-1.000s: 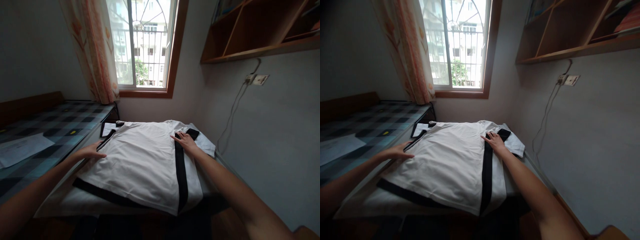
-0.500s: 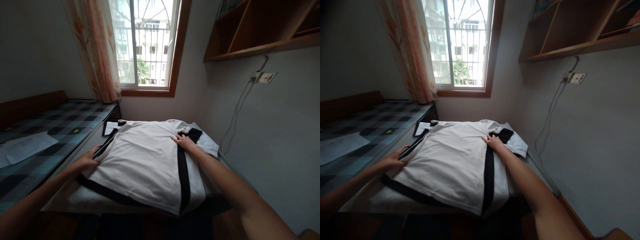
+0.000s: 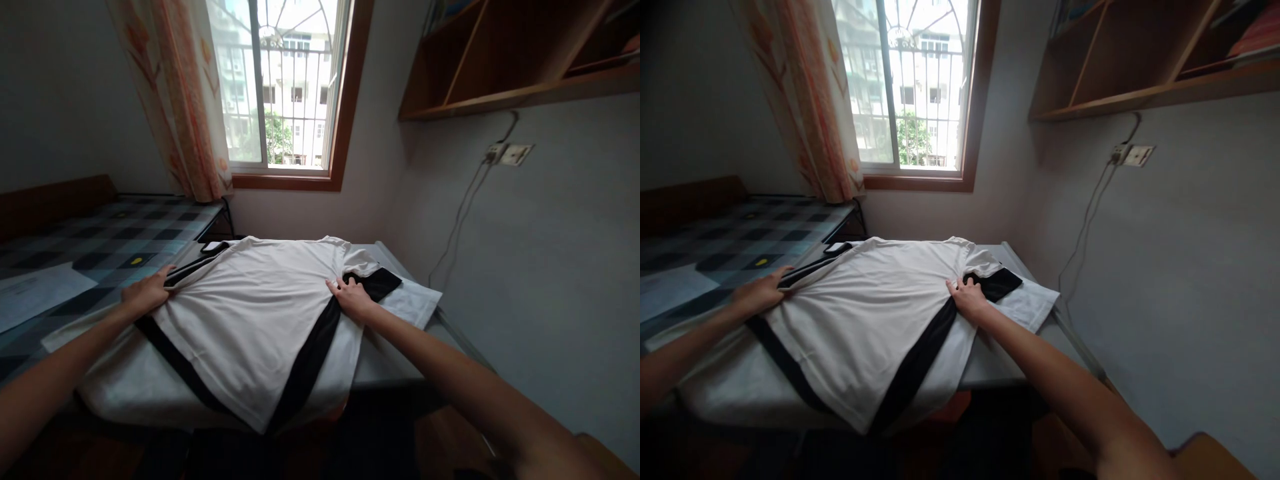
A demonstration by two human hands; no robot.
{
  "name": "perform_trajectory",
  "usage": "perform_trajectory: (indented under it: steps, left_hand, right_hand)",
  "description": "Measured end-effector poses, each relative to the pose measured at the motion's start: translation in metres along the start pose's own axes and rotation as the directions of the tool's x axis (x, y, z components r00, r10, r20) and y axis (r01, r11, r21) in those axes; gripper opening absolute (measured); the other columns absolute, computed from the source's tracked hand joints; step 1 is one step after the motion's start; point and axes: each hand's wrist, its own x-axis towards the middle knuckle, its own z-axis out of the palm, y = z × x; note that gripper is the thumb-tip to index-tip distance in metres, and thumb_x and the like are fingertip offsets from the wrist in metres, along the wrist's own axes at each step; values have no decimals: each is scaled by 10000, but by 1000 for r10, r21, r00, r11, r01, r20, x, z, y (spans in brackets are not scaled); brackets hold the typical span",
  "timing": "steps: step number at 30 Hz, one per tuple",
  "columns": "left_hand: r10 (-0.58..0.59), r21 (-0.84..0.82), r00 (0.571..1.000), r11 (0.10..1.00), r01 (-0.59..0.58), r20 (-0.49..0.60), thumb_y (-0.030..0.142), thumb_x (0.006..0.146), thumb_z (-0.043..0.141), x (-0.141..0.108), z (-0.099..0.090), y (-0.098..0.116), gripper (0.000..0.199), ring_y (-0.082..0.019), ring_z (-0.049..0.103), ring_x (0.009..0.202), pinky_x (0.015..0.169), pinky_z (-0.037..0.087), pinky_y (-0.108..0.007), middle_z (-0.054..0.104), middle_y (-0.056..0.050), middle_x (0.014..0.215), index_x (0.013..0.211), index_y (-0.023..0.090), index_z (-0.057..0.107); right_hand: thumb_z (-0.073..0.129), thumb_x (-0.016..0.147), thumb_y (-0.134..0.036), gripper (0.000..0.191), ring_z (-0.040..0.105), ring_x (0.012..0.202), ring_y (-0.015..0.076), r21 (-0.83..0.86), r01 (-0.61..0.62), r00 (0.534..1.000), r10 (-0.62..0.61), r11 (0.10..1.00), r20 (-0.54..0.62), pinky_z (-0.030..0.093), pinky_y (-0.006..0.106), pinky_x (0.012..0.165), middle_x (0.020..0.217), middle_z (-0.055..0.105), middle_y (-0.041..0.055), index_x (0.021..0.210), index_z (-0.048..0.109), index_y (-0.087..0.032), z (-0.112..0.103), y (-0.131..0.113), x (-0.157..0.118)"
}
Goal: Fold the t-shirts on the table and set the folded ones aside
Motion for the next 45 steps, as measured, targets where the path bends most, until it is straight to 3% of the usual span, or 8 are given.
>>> perform_trajectory:
  steps: [6, 13, 19, 25, 30, 35, 38, 45]
  left_hand:
    - [-124, 231, 992, 965, 126, -26, 196, 943, 400, 9, -8, 21, 452, -319, 598, 1055, 885, 459, -463, 624, -116, 1196, 1391, 207, 456]
    - [235, 243, 948, 953, -181, -214, 222, 842, 511, -17, 6, 44, 372, -414, 458, 1228, 998, 364, -566, 509, -194, 1322, 1184, 172, 648]
    - [466, -53, 885, 884, -465, 0, 457, 867, 508, -80, 36, 110, 400, -288, 544, 1185, 1004, 428, -410, 570, -103, 1295, 1162, 246, 677]
    - [620, -153, 784, 776, -612, 7, 560, 821, 596, -125, 56, 142, 560, -323, 460, 1316, 1114, 323, -489, 541, -117, 1404, 1297, 266, 620]
    - [533, -91, 846, 843, -529, 18, 642, 826, 547, -113, 54, 122, 641, -359, 359, 1397, 1150, 227, -552, 463, -121, 1491, 1351, 277, 583]
    - [111, 28, 992, 993, -113, 62, 760, 802, 441, -97, 44, 85, 845, -490, 166, 1445, 1087, 124, -726, 290, -158, 1587, 1480, 254, 437]
    - [-46, 28, 992, 999, 43, 119, 832, 751, 415, -93, 42, 68, 959, -542, 145, 1427, 1034, 149, -775, 179, -148, 1625, 1529, 278, 334]
    - [-3, 27, 994, 1000, 0, 108, 844, 756, 384, -86, 50, 69, 934, -548, 117, 1430, 1025, 114, -790, 175, -146, 1626, 1530, 326, 311]
  right_hand:
    - [393, 911, -171, 630, 529, 1169, 389, -23, 12, 1000, -11, 1000, 4, 472, 515, 876, 1459, 432, 264, 1538, 326, -171, -8, -38, -16]
    - [592, 801, -167, 516, 633, 1092, 282, 246, 157, 961, -205, 957, 184, 471, 322, 892, 1168, 700, 84, 1300, 640, -290, -36, 9, 29]
    - [441, 937, -327, 439, 543, 1191, 306, 218, -207, 963, 238, 954, -125, 414, 401, 960, 1325, 594, 143, 1334, 590, -213, -22, 47, 68]
    - [450, 892, -626, 832, 436, 1303, 360, 260, -479, 863, 503, 839, -34, 332, 476, 1037, 1440, 451, 242, 1512, 314, -88, 9, 64, 85]
    - [445, 837, -713, 927, 421, 1332, 367, 416, -507, 843, 534, 755, 58, 328, 482, 1053, 1437, 471, 233, 1512, 302, -95, 22, 77, 102]
    - [528, 818, -654, 747, 522, 1247, 356, 518, -495, 826, 563, 698, 31, 392, 486, 995, 1365, 564, 192, 1394, 484, -181, 24, 83, 111]
    - [528, 862, -545, 564, 570, 1198, 325, 517, -476, 841, 540, 712, 30, 403, 469, 984, 1291, 631, 157, 1309, 569, -205, 23, 79, 111]
    - [507, 894, -406, 430, 615, 1138, 314, 538, -494, 812, 583, 683, 6, 450, 417, 901, 1237, 663, 158, 1263, 616, -213, 24, 85, 100]
